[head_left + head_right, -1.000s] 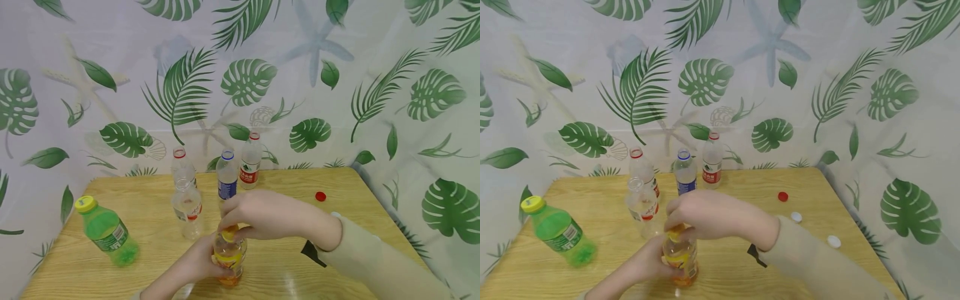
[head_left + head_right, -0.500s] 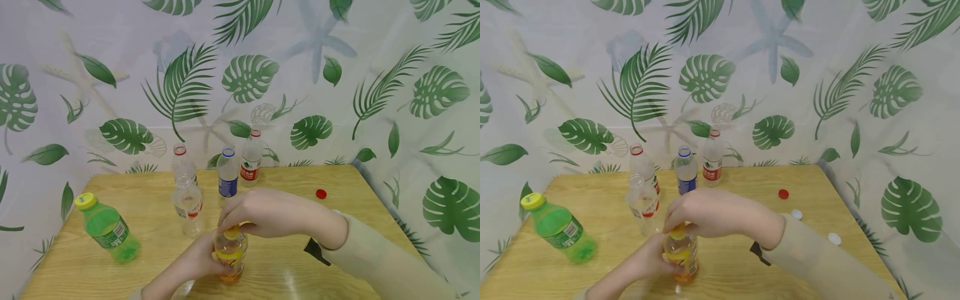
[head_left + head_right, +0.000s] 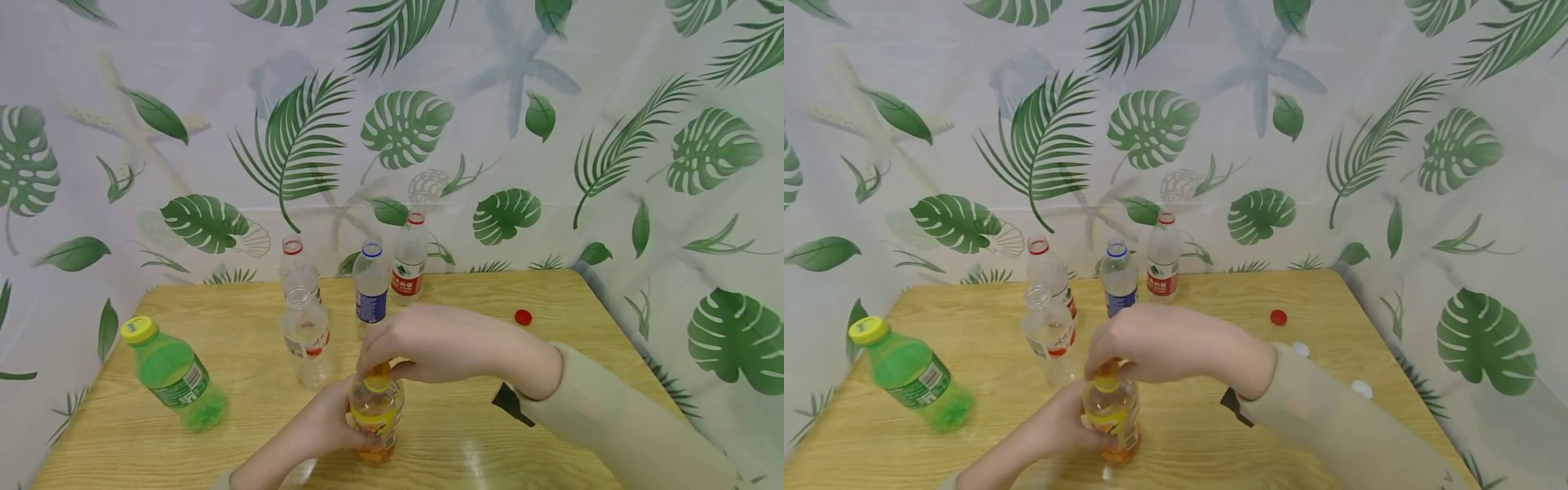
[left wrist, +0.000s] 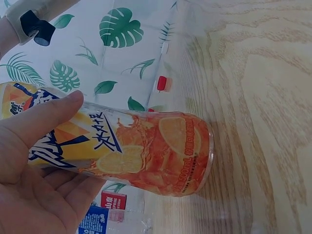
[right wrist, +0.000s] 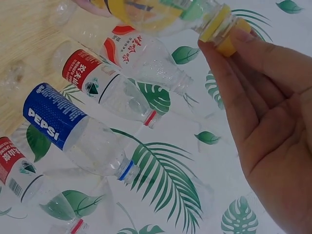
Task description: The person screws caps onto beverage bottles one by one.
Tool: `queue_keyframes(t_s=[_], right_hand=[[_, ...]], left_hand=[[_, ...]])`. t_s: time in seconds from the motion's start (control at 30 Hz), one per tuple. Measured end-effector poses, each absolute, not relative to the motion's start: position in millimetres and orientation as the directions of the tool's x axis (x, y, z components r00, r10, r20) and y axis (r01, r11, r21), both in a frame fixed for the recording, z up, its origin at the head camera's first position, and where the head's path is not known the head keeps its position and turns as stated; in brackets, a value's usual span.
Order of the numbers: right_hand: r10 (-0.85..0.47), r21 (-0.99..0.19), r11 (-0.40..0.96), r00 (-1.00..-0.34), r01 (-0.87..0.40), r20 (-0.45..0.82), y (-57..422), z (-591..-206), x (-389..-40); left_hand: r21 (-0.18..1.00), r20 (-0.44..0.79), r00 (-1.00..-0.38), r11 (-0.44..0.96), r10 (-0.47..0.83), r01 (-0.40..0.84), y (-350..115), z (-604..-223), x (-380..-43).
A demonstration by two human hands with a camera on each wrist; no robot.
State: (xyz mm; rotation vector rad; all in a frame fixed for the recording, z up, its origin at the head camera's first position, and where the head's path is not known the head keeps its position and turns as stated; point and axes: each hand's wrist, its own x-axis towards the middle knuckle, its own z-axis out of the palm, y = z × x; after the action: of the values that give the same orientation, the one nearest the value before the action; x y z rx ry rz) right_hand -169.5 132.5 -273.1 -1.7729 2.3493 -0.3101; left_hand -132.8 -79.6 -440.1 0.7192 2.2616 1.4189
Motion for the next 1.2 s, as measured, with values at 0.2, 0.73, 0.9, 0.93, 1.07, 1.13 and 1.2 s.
queue_keyframes(t_s=[0.2,0.73,0.9,0.93,1.07,1.13,1.2], right_hand=[[-0.962,-0.217,0.267,-0.275,-0.939,0.003,134,-275,-166],[-0.955,-0.166,0.277,-0.29,-0.946,0.062,132,-278,-161],[-0.959,-0.183,0.267,-0.28,-0.946,0.049,133,-278,-161],[-0.956,-0.175,0.281,-0.292,-0.944,0.04,132,-277,-161],[-0.934,-0.1,0.357,-0.358,-0.929,-0.005,127,-274,-155],[-0.923,-0.056,0.386,-0.385,-0.921,-0.027,123,-272,-152],[-0.918,-0.027,0.395,-0.394,-0.918,-0.043,121,-271,-150]], left_hand=[[0.908,-0.051,-0.802,0.362,0.595,0.21,-80,-440,-133],[0.901,-0.047,-0.808,0.375,0.587,0.22,-78,-440,-130],[0.904,-0.058,-0.808,0.374,0.586,0.206,-77,-440,-130],[0.905,-0.06,-0.809,0.374,0.585,0.203,-77,-440,-130],[0.899,-0.058,-0.808,0.383,0.586,0.213,-77,-439,-131],[0.895,-0.054,-0.809,0.388,0.586,0.221,-77,-439,-131],[0.894,-0.051,-0.807,0.388,0.588,0.226,-77,-440,-131]])
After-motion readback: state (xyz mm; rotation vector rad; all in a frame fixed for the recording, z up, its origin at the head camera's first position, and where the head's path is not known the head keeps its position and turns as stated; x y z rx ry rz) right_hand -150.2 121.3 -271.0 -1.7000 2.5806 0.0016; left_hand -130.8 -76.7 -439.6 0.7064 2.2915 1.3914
